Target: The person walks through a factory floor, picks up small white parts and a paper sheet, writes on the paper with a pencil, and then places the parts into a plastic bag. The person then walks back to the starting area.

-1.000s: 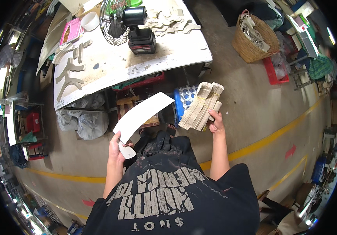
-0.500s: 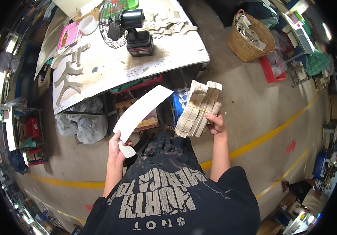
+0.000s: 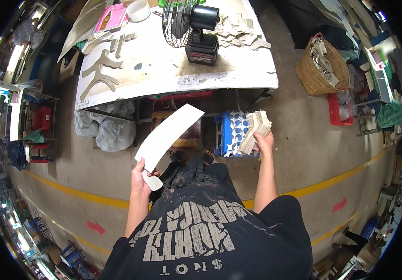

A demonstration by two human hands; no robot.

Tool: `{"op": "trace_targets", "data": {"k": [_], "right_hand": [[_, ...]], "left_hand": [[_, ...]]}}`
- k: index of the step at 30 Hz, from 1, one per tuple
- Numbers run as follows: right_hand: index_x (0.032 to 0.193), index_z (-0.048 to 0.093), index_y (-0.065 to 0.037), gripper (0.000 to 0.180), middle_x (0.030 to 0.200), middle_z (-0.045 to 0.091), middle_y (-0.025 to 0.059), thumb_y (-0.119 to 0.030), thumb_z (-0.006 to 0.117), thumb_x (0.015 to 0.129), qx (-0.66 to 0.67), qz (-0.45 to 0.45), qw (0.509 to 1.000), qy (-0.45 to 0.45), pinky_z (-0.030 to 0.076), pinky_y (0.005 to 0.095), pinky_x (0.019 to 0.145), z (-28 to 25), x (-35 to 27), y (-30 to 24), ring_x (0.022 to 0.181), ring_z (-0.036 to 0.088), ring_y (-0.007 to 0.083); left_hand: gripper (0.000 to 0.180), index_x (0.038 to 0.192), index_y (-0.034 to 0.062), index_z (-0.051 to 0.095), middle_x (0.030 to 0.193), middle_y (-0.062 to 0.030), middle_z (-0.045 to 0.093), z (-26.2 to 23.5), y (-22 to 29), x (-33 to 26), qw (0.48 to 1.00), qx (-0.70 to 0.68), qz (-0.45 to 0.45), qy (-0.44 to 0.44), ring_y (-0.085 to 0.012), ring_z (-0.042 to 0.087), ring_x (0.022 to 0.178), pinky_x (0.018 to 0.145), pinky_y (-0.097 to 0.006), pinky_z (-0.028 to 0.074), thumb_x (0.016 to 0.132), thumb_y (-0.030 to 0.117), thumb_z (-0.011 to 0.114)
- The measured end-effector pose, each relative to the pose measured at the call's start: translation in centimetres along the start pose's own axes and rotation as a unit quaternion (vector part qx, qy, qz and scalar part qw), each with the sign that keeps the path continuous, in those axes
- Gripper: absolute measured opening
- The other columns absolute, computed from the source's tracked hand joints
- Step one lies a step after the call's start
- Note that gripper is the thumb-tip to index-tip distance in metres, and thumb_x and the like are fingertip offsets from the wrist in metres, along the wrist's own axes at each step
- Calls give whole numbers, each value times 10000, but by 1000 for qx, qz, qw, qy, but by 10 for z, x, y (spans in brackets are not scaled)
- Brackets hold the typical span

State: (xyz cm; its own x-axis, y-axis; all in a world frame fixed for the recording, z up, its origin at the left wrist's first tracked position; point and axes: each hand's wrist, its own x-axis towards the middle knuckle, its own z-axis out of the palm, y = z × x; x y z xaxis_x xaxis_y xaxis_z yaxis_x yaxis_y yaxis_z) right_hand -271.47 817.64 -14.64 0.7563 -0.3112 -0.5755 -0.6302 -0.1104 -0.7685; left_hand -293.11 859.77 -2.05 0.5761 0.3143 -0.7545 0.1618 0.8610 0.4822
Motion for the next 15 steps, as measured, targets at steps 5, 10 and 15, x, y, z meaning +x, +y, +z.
{"op": "trace_targets", "data": {"k": [5, 10, 15], "right_hand": [[1312, 634, -58, 630, 1213, 723, 188, -225, 847, 743, -137, 31, 986, 91, 671, 425, 599, 29, 9, -5, 1012, 752, 309], [1272, 650, -68, 579, 1148, 758, 153, -197, 849, 744, -171, -83, 978, 89, 623, 409, 847, 36, 5, 14, 1036, 747, 276], [1225, 643, -23, 523, 1080, 766, 134, -164, 842, 762, -58, -327, 942, 45, 573, 370, 890, 28, -52, -12, 991, 748, 244]], "left_hand": [[199, 1061, 106, 588, 669, 6, 552, -14, 6, -5, 1000, -13, 15, 17, -104, 434, 504, 596, -330, 438, 1060, 304, 575], [209, 1061, 107, 594, 673, 6, 561, -32, 12, -9, 998, -42, 32, 21, -106, 433, 505, 602, -329, 433, 1059, 316, 576], [204, 1086, 120, 590, 691, 12, 548, -39, 17, -3, 999, -30, 10, 17, -109, 441, 527, 611, -337, 440, 1077, 320, 550]]}}
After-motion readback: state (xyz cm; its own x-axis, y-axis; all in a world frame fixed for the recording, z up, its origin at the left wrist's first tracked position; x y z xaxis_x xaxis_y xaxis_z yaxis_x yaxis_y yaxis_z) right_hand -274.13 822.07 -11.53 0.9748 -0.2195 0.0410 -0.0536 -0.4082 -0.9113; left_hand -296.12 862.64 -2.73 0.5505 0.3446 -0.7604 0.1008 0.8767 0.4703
